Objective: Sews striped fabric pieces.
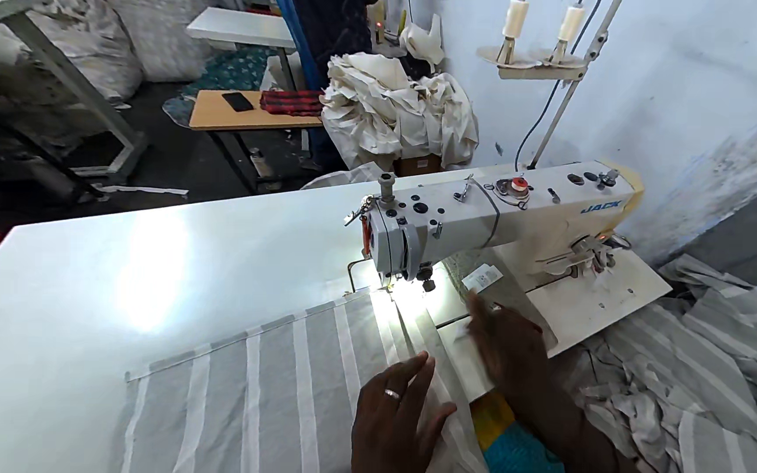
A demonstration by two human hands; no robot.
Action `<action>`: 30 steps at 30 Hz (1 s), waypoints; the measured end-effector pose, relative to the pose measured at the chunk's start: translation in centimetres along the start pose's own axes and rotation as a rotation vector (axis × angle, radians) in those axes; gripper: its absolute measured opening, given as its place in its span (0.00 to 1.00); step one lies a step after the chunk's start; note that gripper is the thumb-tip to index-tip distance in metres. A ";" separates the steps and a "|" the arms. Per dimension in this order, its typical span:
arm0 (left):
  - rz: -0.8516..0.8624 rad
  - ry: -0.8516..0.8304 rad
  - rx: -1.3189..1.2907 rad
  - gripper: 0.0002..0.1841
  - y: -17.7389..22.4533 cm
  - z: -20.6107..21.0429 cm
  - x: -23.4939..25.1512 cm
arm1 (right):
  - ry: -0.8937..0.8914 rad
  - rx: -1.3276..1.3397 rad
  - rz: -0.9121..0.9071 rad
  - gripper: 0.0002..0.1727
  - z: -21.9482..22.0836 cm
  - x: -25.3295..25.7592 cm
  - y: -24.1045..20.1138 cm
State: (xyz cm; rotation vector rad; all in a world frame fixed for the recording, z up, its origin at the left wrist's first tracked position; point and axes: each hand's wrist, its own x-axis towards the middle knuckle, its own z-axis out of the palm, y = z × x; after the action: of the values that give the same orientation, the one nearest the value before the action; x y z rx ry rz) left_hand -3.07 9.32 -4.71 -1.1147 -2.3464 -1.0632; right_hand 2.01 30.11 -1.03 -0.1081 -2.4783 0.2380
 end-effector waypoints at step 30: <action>-0.671 0.076 -1.147 0.03 1.9 -6.1 1.5 | -0.204 1.387 0.396 0.36 -2.4 -0.7 -7.2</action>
State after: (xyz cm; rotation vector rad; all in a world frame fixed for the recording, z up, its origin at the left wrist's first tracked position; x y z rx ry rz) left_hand -2.70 6.34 1.09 -0.4468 -1.9903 -2.8093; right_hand 3.90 23.33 1.89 0.0271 -1.9092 2.0755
